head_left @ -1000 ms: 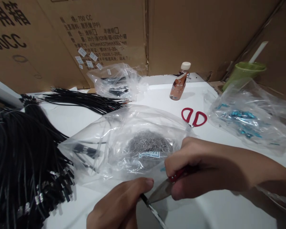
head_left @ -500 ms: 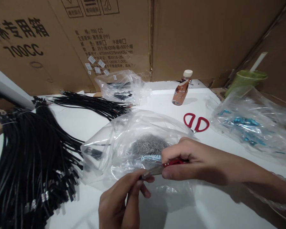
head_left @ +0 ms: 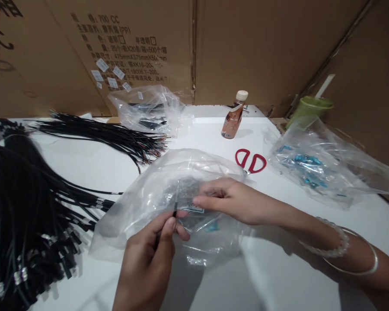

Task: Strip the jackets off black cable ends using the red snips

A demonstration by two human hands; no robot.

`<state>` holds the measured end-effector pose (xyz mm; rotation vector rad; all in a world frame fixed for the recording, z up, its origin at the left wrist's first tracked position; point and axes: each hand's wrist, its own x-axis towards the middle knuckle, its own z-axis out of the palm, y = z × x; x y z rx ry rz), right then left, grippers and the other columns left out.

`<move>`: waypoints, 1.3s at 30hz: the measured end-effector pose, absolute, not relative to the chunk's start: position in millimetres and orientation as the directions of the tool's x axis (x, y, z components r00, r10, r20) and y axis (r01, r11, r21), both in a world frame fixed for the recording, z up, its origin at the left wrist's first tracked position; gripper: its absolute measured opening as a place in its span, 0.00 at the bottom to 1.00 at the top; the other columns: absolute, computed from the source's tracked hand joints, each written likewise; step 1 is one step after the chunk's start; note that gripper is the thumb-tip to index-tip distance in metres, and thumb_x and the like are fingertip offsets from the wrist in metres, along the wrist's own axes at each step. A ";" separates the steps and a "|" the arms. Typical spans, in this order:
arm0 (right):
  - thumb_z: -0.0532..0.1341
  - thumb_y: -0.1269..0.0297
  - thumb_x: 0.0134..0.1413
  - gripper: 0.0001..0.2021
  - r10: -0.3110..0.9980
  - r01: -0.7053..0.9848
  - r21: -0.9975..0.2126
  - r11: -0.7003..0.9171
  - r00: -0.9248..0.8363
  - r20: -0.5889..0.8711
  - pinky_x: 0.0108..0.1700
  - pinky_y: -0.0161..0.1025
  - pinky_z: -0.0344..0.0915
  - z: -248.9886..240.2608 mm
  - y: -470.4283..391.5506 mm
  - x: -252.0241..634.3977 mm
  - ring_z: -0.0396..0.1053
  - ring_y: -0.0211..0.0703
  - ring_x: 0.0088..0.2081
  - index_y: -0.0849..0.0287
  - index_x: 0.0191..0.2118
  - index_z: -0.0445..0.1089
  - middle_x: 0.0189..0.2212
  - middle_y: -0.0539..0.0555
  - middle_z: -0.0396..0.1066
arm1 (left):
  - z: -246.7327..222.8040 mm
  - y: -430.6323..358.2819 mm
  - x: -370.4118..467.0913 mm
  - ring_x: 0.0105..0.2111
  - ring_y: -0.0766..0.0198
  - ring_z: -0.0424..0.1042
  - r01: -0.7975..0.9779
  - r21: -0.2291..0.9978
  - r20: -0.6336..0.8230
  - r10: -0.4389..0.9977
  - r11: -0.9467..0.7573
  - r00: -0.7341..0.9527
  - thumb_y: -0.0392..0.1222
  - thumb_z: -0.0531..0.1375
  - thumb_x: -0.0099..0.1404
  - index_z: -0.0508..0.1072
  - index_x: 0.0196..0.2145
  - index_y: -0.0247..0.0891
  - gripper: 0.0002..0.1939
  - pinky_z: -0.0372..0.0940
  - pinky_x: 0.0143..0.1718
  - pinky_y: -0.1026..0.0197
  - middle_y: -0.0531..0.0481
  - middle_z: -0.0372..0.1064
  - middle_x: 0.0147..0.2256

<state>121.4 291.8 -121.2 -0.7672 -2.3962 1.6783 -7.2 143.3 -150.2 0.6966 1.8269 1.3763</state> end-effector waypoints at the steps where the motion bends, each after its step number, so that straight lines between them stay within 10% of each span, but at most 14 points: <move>1: 0.57 0.55 0.64 0.17 0.505 0.356 -0.871 0.338 -0.850 -0.151 0.29 0.35 0.50 -119.3 291.2 121.8 0.55 0.34 0.27 0.60 0.26 0.64 0.23 0.45 0.57 | -149.6 143.7 -7.3 0.18 0.74 0.49 -0.023 0.955 -0.251 0.770 0.294 -0.586 0.55 0.62 0.59 0.78 0.34 0.38 0.17 0.46 0.18 0.70 0.53 0.68 0.24; 15: 0.50 0.45 0.67 0.20 0.448 0.437 -0.184 0.881 -0.894 0.025 0.23 0.36 0.39 -108.0 262.9 125.4 0.62 0.42 0.19 0.56 0.36 0.68 0.20 0.50 0.71 | -139.9 140.4 -7.9 0.14 0.77 0.45 -0.147 0.930 -0.363 0.789 0.337 -0.496 0.56 0.61 0.59 0.71 0.20 0.36 0.21 0.39 0.17 0.70 0.60 0.51 0.13; 20: 0.53 0.48 0.67 0.18 0.437 0.419 -0.198 0.886 -0.897 0.060 0.22 0.36 0.39 -110.8 265.3 126.7 0.63 0.42 0.19 0.56 0.34 0.67 0.20 0.48 0.72 | -140.0 140.6 -3.3 0.14 0.78 0.48 -0.145 0.947 -0.319 0.781 0.287 -0.537 0.52 0.60 0.60 0.77 0.35 0.39 0.14 0.39 0.16 0.71 0.56 0.67 0.21; 39: 0.55 0.52 0.65 0.17 0.504 0.458 -0.416 0.786 -0.864 0.000 0.24 0.36 0.39 -107.4 267.8 129.1 0.52 0.35 0.19 0.57 0.29 0.65 0.16 0.44 0.57 | -147.5 137.3 2.7 0.16 0.76 0.52 -0.059 0.978 -0.190 0.728 0.202 -0.659 0.49 0.62 0.61 0.79 0.37 0.41 0.11 0.48 0.16 0.71 0.54 0.70 0.25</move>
